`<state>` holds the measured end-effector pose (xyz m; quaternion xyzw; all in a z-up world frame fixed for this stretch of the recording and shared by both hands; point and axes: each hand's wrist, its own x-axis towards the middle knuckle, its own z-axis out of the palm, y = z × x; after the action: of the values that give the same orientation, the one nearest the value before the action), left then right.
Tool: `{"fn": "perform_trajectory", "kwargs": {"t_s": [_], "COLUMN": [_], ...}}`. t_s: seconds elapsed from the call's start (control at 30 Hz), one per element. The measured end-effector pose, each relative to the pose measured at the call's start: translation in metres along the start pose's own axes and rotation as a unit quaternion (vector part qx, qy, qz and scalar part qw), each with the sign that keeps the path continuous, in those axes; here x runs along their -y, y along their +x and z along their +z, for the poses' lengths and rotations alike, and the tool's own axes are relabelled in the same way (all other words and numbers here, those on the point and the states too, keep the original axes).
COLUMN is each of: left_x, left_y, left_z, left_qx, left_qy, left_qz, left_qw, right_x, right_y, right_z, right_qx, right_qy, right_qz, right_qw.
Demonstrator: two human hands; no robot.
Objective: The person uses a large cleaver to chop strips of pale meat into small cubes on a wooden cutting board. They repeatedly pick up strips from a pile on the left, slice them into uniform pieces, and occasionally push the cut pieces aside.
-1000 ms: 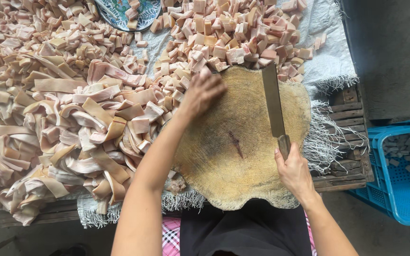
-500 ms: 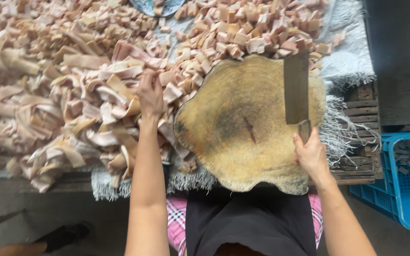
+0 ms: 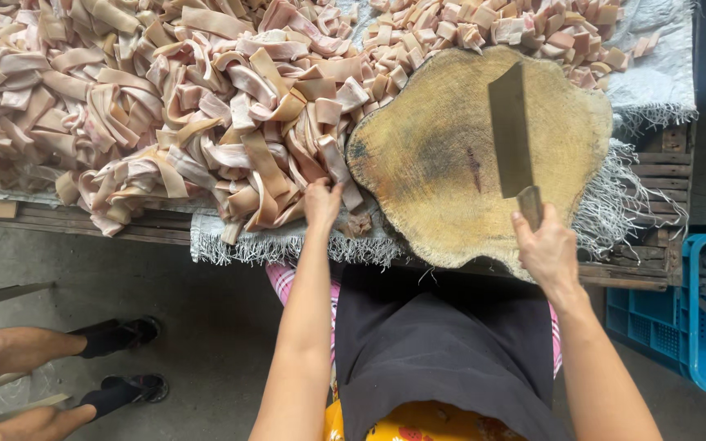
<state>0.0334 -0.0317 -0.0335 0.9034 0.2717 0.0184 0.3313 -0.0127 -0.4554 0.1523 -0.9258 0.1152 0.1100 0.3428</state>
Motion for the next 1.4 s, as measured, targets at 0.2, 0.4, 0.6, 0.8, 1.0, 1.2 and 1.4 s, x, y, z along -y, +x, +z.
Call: {"fn": "perform_trajectory", "kwargs": {"t_s": [0.2,0.4,0.6,0.8,1.0,1.2,1.4], "left_x": [-0.015,-0.03,-0.131,-0.156,-0.114,-0.119,-0.119], "left_y": [0.006,-0.022,-0.057,-0.026,-0.037,-0.059,-0.059], "left_z": [0.033,-0.04,-0.127,-0.063,-0.053,-0.057,-0.057], "left_qx": [-0.046,0.129,0.405,0.339,0.224,0.144,0.137], "left_qy": [-0.017,-0.482,-0.449,-0.158,-0.148,-0.115,-0.134], "left_qz": [-0.03,-0.05,0.008,0.018,0.031,0.09,0.084], "left_qw": [0.998,0.865,0.796,0.927,0.963,0.979,0.978], "right_x": [-0.004,0.036,0.035,0.014,0.011,0.071,0.056], "right_y": [-0.006,-0.014,-0.015,-0.01,-0.012,-0.016,0.009], "right_z": [0.023,-0.009,-0.007,0.004,0.015,-0.008,0.04], "right_qx": [0.004,0.071,0.066,0.034,-0.025,-0.042,0.007], "right_qy": [-0.046,0.074,0.061,0.032,-0.015,0.054,0.038], "right_qz": [-0.035,0.077,0.046,0.004,-0.121,-0.192,-0.171], "right_qw": [0.998,0.992,0.995,0.999,0.992,0.979,0.985]}}
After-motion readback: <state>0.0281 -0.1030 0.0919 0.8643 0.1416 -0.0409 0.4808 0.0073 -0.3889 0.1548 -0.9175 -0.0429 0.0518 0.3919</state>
